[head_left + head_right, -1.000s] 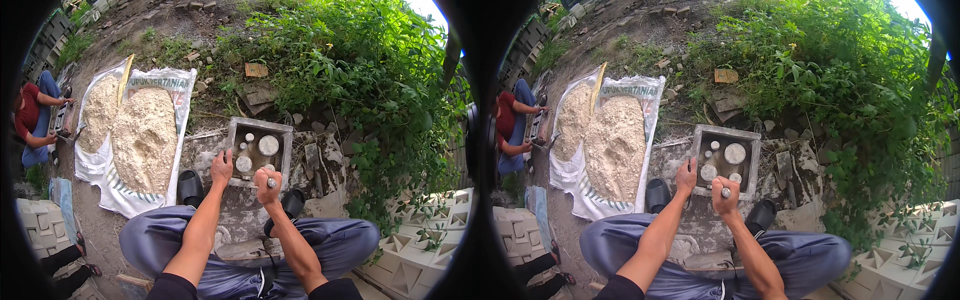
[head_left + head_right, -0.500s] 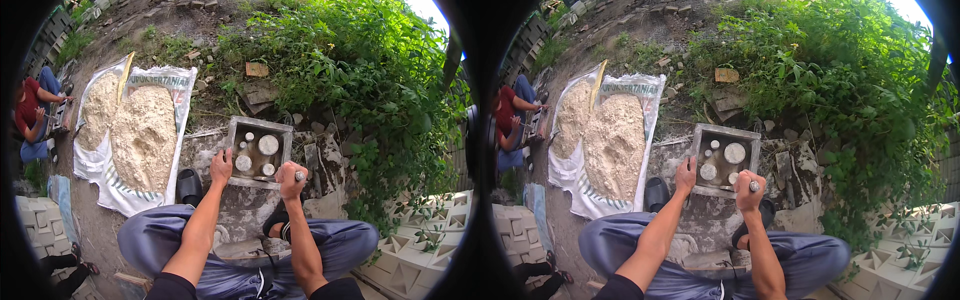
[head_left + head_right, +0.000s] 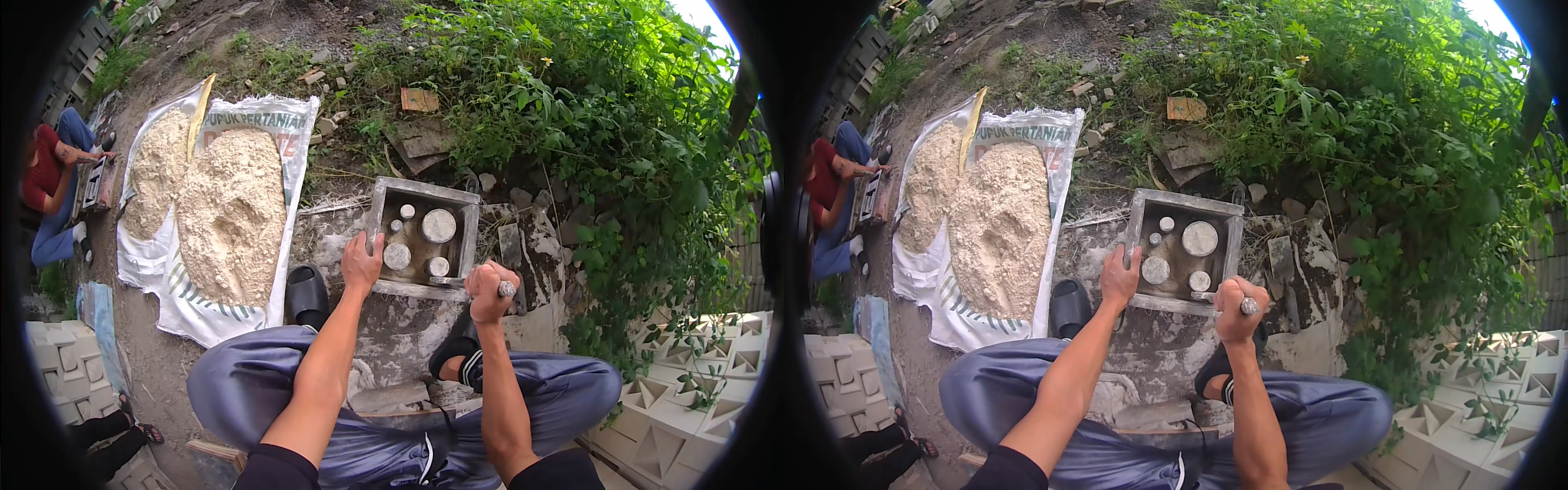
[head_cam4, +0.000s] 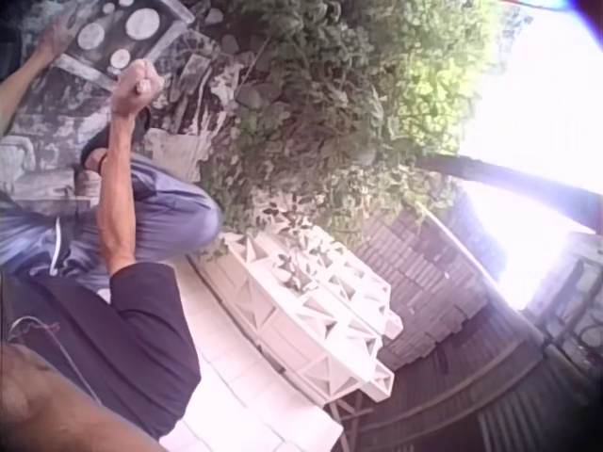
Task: The person loosens a metal mold by tapping around it with a metal tool, lifts off the outer mold frame, brushes the molded block by hand, and places the frame back onto the base.
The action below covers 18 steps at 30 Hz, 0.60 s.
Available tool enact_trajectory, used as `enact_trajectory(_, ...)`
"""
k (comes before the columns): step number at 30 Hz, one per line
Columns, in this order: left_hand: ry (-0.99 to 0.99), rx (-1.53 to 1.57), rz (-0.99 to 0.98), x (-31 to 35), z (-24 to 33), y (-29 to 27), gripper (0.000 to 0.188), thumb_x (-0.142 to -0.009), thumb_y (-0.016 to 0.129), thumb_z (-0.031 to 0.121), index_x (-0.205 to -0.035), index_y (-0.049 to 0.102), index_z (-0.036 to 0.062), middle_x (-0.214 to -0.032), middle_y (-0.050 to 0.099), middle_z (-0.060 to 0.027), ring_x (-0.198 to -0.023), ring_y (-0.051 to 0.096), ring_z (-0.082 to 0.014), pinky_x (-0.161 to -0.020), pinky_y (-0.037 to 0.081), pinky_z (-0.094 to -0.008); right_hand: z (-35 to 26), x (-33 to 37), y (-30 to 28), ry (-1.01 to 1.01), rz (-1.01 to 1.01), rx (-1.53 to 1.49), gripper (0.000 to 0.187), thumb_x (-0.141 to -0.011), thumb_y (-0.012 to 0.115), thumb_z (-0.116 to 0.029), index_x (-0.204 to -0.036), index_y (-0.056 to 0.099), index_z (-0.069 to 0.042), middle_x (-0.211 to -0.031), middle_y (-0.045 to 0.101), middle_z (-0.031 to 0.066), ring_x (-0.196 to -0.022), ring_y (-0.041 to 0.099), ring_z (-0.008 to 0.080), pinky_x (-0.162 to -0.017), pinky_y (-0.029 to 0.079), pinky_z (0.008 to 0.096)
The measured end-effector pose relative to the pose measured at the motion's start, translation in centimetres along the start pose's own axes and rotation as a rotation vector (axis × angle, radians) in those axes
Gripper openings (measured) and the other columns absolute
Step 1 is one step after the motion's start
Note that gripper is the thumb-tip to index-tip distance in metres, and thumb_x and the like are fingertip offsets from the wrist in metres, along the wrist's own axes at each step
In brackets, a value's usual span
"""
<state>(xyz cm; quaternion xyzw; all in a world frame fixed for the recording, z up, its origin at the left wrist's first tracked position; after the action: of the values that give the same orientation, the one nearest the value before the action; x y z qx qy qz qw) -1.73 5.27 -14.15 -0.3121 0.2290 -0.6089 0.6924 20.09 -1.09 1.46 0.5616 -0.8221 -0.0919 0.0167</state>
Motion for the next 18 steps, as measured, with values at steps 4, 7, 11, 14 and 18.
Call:
enact_trajectory(4, 0.023, -0.016, 0.038, 0.1, 0.3, 0.5, 0.052, -0.089, 0.049, 0.046, -0.106, 0.060, -0.0023, -0.102, 0.061, -0.0224, -0.099, 0.055, -0.0378, -0.086, 0.044, -0.0433, 4.2, 0.7, -1.4, -0.023, 0.008, 0.181, 0.033, -0.082, 0.044, -0.007, -0.050, 0.039, 0.001, -0.045, 0.040, 0.0026, -0.040, 0.038, 0.0089, -0.039, 0.031, 0.0285)
enact_trajectory(7, 0.012, -0.022, 0.035, 0.0, -0.3, 0.8, 0.053, -0.089, 0.049, 0.046, -0.107, 0.060, -0.0022, -0.102, 0.061, -0.0229, -0.099, 0.055, -0.0379, -0.086, 0.044, -0.0434, 2.5, 0.7, -0.3, -0.030, 0.025, 0.128, 0.033, -0.082, 0.044, -0.007, -0.050, 0.039, 0.001, -0.045, 0.040, 0.0027, -0.040, 0.039, 0.0088, -0.039, 0.031, 0.0280)
enact_trajectory(11, -0.029, -0.036, -0.010, 0.0, 0.3, 0.0, 0.054, -0.089, 0.048, 0.047, -0.108, 0.060, -0.0022, -0.102, 0.061, -0.0231, -0.099, 0.055, -0.0383, -0.086, 0.044, -0.0440, -1.3, 0.3, 1.4, 0.016, -0.006, 0.045, 0.034, -0.083, 0.044, -0.007, -0.050, 0.038, 0.001, -0.045, 0.040, 0.0024, -0.040, 0.039, 0.0083, -0.039, 0.030, 0.0274)
enact_trajectory(14, -0.043, -0.026, -0.040, 0.1, 0.9, -0.5, 0.055, -0.089, 0.047, 0.048, -0.108, 0.059, -0.0024, -0.102, 0.062, -0.0228, -0.098, 0.055, -0.0384, -0.086, 0.044, -0.0444, 1.2, 1.0, 1.4, 0.007, -0.026, 0.100, 0.034, -0.083, 0.044, -0.008, -0.051, 0.038, 0.001, -0.045, 0.040, 0.0023, -0.040, 0.037, 0.0085, -0.039, 0.029, 0.0286)
enact_trajectory(18, -0.028, -0.026, -0.003, 0.0, 0.7, 0.2, 0.054, -0.090, 0.047, 0.048, -0.107, 0.059, -0.0020, -0.101, 0.062, -0.0229, -0.097, 0.055, -0.0391, -0.086, 0.043, -0.0447, 4.6, 2.4, 0.4, -0.080, -0.002, 0.192, 0.034, -0.083, 0.044, -0.010, -0.051, 0.037, 0.001, -0.045, 0.040, 0.0021, -0.040, 0.038, 0.0092, -0.040, 0.031, 0.0285)
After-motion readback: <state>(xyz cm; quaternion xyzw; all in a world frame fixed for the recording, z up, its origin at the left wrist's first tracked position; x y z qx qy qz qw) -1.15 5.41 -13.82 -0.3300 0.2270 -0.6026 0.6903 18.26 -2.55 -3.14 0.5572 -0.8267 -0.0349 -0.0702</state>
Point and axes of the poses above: each hand's wrist, its own x-axis away from the middle knuckle, its own y-axis out of the palm, z = x × y, the point moved 5 cm from there along -x, towards the middle knuckle
